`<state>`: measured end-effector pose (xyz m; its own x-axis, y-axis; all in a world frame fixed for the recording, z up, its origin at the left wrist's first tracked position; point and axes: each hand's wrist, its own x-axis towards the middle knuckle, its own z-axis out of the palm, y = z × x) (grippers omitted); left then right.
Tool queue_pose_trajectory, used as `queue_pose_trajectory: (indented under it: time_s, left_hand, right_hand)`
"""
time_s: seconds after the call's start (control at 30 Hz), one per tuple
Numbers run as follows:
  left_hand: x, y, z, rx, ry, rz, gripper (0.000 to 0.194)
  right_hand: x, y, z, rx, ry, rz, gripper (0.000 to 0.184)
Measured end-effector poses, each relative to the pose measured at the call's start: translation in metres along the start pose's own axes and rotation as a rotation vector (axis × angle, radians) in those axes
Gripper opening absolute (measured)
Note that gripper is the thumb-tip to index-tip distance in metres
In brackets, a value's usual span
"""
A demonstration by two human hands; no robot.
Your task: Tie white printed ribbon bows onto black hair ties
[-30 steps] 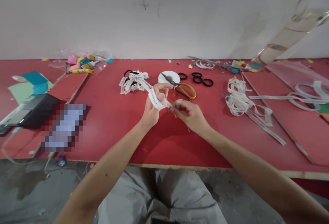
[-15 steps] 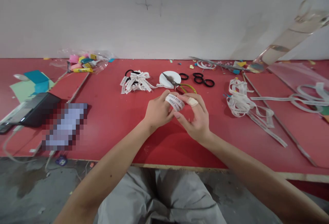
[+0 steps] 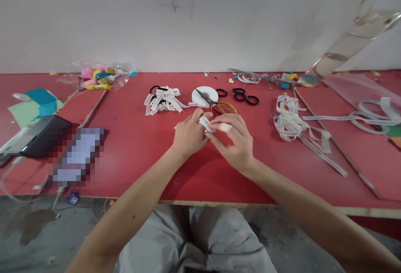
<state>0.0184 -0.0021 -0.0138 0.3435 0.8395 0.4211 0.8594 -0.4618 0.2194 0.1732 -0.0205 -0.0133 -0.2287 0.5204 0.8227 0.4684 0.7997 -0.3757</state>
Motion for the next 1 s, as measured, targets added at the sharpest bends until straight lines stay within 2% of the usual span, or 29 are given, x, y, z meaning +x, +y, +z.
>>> queue_pose_trajectory:
  time_s: [0.1, 0.33, 0.63, 1.0]
  left_hand:
    - [0.0, 0.0015, -0.0006, 0.019, -0.008, 0.008, 0.02]
    - [-0.0002, 0.0005, 0.003, 0.047, 0.077, 0.078, 0.021]
    - [-0.0021, 0.0034, 0.0009, 0.045, 0.037, 0.079, 0.023]
    - [-0.0022, 0.0023, 0.0026, 0.063, 0.06, 0.144, 0.017]
  right_hand:
    - [0.0, 0.0004, 0.0012, -0.014, -0.008, -0.001, 0.027]
    - [-0.001, -0.0007, 0.0013, 0.0, 0.011, 0.045, 0.021]
    - [0.0002, -0.0024, 0.0002, -0.003, 0.02, 0.0, 0.024]
    - [-0.0002, -0.0024, 0.0, -0.025, 0.013, -0.04, 0.025]
